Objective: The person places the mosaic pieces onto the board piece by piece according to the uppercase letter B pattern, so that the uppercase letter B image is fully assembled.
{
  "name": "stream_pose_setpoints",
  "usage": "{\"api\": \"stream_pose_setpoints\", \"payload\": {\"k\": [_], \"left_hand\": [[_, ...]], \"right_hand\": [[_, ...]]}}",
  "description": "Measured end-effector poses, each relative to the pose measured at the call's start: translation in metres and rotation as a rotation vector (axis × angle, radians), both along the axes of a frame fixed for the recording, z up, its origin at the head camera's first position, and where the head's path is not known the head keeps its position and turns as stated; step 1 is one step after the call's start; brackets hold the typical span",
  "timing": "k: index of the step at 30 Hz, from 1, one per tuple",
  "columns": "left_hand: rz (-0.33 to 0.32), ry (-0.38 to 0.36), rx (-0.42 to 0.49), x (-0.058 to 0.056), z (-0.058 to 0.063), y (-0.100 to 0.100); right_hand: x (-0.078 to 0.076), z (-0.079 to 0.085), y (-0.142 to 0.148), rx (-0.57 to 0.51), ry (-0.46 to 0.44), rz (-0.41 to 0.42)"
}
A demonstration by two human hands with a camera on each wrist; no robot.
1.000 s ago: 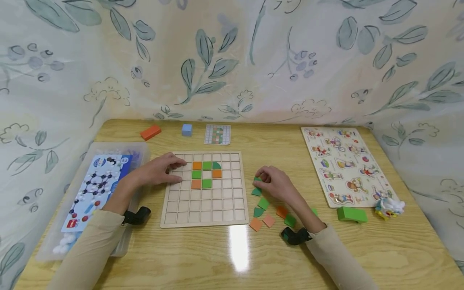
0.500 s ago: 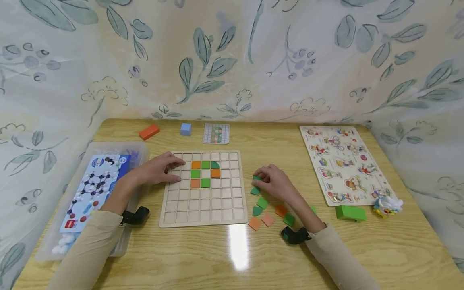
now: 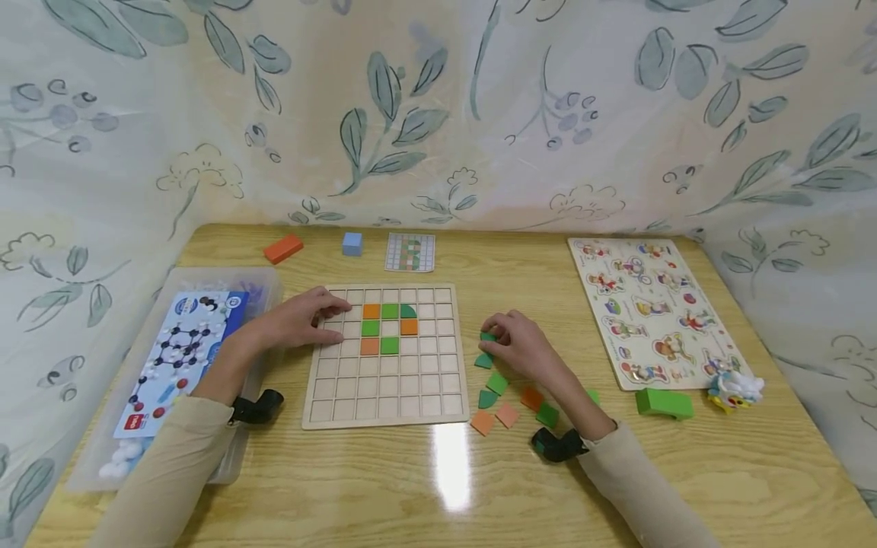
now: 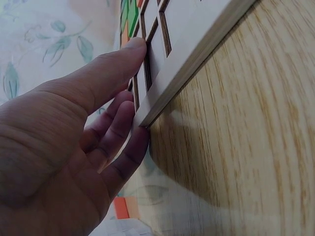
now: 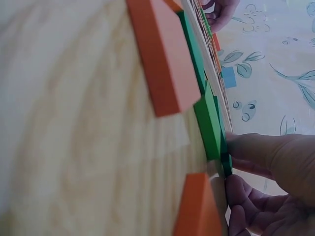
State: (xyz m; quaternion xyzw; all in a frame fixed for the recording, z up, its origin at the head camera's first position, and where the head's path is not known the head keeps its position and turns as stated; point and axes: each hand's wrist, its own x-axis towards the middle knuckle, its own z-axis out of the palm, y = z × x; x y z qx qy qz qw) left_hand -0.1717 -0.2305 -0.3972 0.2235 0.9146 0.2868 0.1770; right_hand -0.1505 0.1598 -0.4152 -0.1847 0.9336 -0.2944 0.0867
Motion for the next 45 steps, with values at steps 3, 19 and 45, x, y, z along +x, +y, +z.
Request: {"api": "stream_pose_setpoints", "payload": {"k": [3,19,45], "left_hand": [[-0.001,0.005,-0.007,0.000,0.001,-0.001],[-0.002,-0.010,0.002,0.000,0.000,0.000],[0.012,-0.030,-0.005,0.000,0.002,0.002]], "right_hand": [[-0.001,0.001,-0.001,0.009,0.009,0.014],[-0.007,0.013,0.000,0.128,0.043,0.054],[-0.006,0.015,-0.064,-0.312,-0.198,0.297]]}}
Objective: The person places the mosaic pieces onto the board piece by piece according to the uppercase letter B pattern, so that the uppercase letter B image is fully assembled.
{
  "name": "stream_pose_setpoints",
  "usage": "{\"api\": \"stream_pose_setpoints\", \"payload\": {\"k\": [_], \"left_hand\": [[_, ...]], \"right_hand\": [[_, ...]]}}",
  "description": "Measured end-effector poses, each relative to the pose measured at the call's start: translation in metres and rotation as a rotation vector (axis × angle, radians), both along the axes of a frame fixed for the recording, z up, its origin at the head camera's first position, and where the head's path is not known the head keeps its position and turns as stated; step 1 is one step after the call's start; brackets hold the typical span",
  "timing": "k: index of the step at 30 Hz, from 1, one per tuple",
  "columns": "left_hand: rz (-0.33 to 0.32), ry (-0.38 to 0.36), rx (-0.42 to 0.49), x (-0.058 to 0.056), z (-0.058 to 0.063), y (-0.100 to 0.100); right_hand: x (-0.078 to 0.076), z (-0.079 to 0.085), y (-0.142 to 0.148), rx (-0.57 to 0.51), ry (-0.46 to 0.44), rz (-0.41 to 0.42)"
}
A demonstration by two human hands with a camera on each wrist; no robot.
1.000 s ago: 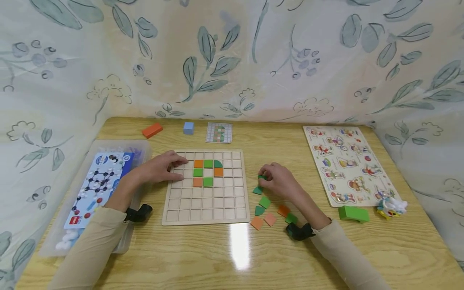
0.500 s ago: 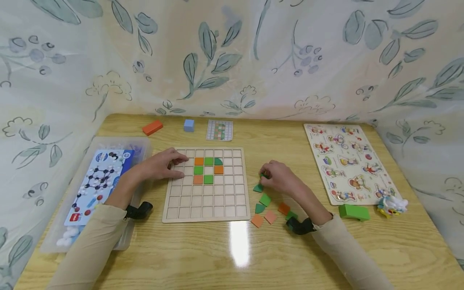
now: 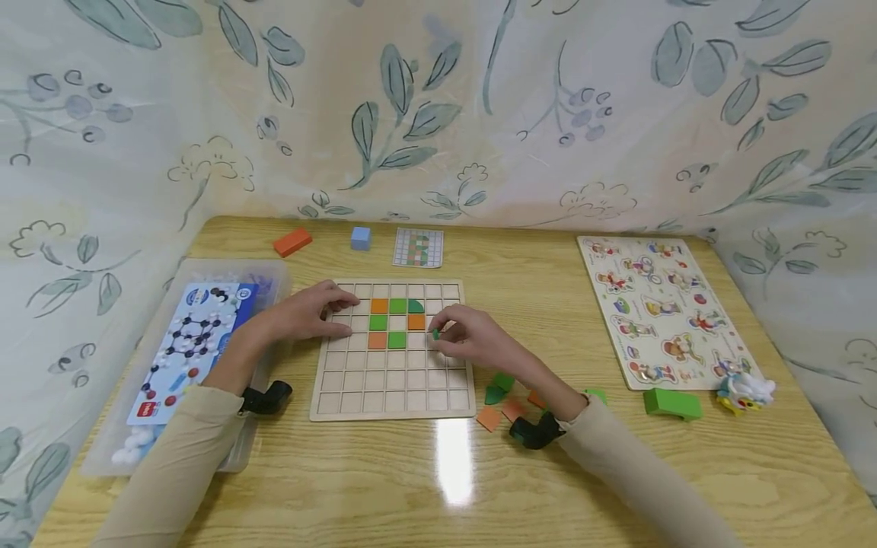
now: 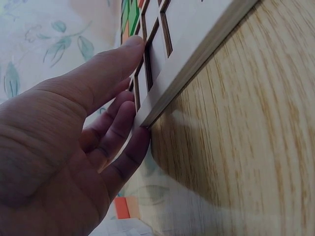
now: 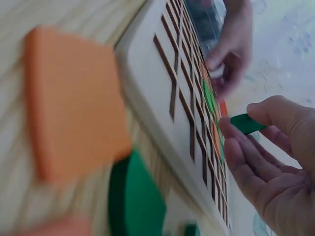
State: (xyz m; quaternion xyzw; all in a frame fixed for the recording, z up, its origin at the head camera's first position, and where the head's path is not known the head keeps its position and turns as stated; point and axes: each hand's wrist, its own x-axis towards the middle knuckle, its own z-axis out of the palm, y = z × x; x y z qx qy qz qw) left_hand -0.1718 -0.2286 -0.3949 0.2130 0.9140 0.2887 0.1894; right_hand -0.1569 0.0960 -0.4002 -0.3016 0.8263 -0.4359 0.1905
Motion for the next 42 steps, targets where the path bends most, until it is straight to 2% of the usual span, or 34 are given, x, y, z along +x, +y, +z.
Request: {"api": "stream_pose_setpoints", "payload": {"k": [4,10,17,31,37,42], "left_hand": [[0.004,0.002,0.001,-0.001,-0.001,-0.001],[-0.006,0.003,0.009,-0.001,-0.003,-0.002],[0.000,0.004,-0.004,-0.001,-0.002,-0.002],[-0.017,0.027,-0.004,-0.003,-0.004,-0.001],[-0.018,0.031,-0.016,-0.002,-0.004,-0.002],[-0.011,0.022,0.001,-0.002,-0.005,-0.003]], "right_hand": [[-0.005,-0.004,-0.019,0.019,0.070,0.065],[-0.008,-0.009,-0.033,0.153,0.205,0.096],[-0.004,-0.004,-0.034,0.279,0.341,0.163],[-0.010,0.003,-0.025,0.402,0.761,0.330],[-0.011,-0.002,-0.023,0.399,0.837,0.356],[-0.013,-0.004,-0.026,0.403,0.858,0.360]]}}
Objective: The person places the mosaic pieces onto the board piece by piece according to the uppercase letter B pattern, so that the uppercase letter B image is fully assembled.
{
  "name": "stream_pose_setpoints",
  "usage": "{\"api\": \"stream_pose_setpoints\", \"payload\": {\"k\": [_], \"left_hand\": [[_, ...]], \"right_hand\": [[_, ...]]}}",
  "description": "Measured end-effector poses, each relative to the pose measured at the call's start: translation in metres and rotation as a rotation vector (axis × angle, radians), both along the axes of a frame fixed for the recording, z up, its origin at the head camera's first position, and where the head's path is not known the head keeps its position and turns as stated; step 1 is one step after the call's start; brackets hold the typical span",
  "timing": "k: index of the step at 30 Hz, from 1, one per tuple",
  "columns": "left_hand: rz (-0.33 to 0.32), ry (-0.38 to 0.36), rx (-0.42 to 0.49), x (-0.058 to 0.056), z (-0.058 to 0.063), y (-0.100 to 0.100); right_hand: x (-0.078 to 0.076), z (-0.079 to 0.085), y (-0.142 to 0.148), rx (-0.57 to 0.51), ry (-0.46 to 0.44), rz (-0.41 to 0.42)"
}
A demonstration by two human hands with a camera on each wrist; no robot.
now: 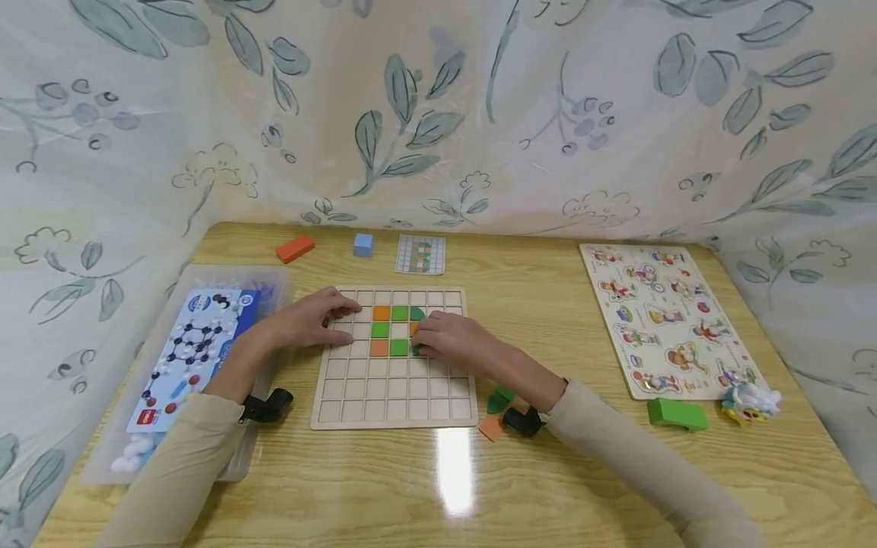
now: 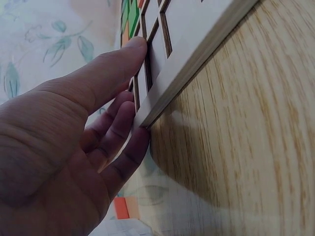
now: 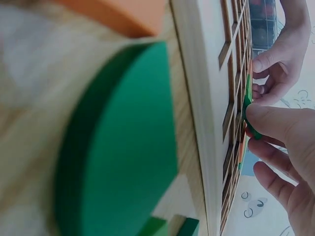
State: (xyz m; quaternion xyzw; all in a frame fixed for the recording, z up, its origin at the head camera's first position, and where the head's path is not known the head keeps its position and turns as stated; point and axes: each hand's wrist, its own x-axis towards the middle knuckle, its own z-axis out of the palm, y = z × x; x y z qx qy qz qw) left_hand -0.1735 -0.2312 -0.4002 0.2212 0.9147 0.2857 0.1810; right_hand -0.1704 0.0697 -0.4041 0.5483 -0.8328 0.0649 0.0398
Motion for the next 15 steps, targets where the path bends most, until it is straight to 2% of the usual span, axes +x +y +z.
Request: {"api": "stream_pose_setpoints", "payload": {"k": [4,10,15], "left_hand": [[0.006,0.006,0.008,-0.0001,0.0012,-0.0002],[0.011,-0.003,0.012,0.0005,0.0023,0.0005],[0.001,-0.010,0.014,0.0011,0.0010,0.0014]], "right_hand": [[-0.0015,0.0017,-0.0043,-0.004,-0.028,-0.007],[-0.0012,0.0021,-0.0071,-0.023,-0.138,-0.056],[0.0033,0.0035,-0.0028,-0.072,-0.102,-0.045]]}}
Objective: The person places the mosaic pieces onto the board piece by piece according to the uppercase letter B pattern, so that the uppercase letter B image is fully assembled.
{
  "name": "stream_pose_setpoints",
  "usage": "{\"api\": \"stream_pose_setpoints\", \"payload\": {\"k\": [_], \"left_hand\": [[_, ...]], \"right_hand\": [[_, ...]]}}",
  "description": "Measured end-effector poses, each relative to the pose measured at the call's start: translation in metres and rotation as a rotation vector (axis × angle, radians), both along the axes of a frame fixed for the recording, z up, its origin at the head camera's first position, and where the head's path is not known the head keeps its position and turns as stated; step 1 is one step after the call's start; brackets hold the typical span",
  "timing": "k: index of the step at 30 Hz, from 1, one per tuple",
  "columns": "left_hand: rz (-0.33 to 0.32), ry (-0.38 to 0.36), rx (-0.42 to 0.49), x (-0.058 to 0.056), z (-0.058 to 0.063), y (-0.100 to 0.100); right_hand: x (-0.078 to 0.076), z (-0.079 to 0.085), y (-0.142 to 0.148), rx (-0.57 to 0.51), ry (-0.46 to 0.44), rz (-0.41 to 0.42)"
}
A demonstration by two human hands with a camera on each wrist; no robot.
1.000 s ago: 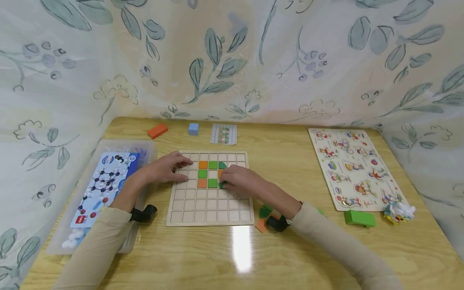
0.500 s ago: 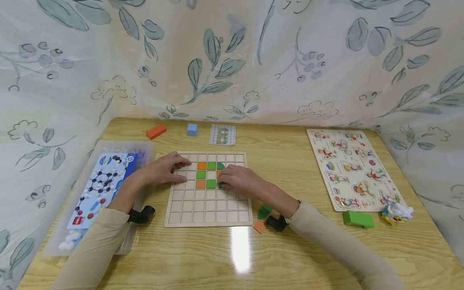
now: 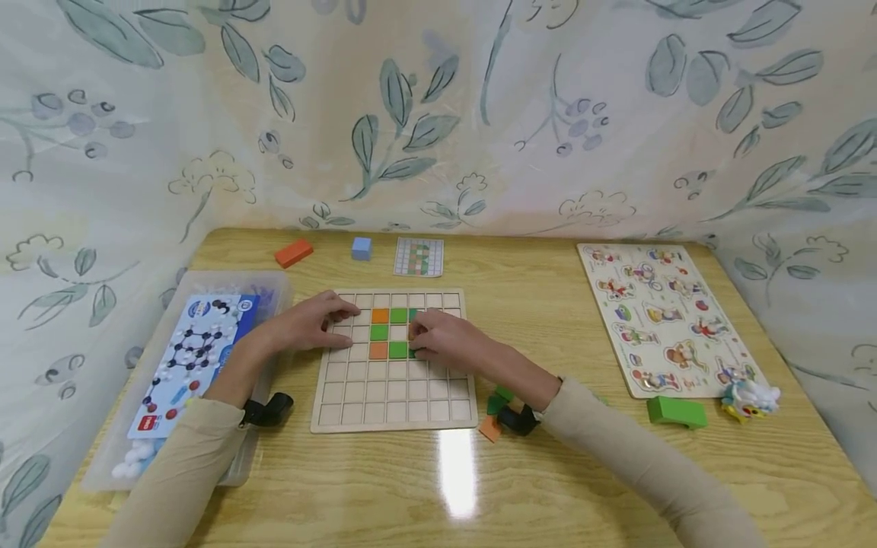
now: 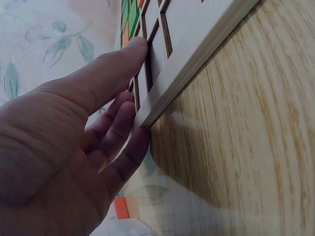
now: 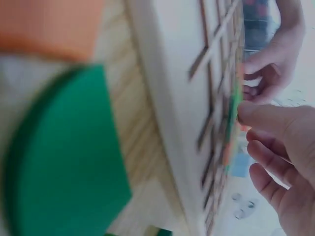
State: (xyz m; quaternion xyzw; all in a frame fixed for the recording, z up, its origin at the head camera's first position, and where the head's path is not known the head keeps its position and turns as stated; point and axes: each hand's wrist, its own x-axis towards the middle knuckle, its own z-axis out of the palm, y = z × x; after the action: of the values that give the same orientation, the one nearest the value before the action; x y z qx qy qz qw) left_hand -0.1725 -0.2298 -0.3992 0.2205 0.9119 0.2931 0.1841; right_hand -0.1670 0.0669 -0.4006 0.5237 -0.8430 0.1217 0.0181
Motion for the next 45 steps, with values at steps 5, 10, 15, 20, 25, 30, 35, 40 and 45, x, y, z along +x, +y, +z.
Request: {"api": "stream_pose_setpoints", "payload": {"k": [5,10,15,20,25,30,35,40,45], "left_hand": [[-0.012,0.015,-0.003,-0.001,-0.004,0.004],[0.000,0.008,-0.017,0.000,-0.003,0.005],[0.000,0.023,-0.022,0.001,-0.001,0.002],[-0.005,0.021,-0.008,0.002,0.001,0.001],[-0.003,0.020,-0.013,0.002,-0.001,0.001],[-0.008,0.031,-0.012,0.003,-0.001,0.000],[-0.006,0.045,-0.007,0.005,-0.002,-0.002],[-0.008,0.044,-0.009,0.004,-0.002,-0.002],[-0.005,0.033,-0.018,0.003,-0.001,-0.001]], "right_hand": [[0.019,0.010,0.033,-0.035,-0.022,-0.093],[0.045,0.007,0.088,-0.072,-0.074,-0.264],[0.065,-0.004,0.131,-0.180,-0.141,-0.428],[0.075,-0.016,0.149,-0.259,-0.149,-0.474],[0.077,-0.024,0.150,-0.293,-0.123,-0.486],[0.078,-0.031,0.149,-0.294,-0.126,-0.489],[0.077,-0.032,0.142,-0.259,-0.120,-0.436],[0.076,-0.030,0.135,-0.202,-0.113,-0.418],[0.074,-0.030,0.133,-0.167,-0.120,-0.425]]}}
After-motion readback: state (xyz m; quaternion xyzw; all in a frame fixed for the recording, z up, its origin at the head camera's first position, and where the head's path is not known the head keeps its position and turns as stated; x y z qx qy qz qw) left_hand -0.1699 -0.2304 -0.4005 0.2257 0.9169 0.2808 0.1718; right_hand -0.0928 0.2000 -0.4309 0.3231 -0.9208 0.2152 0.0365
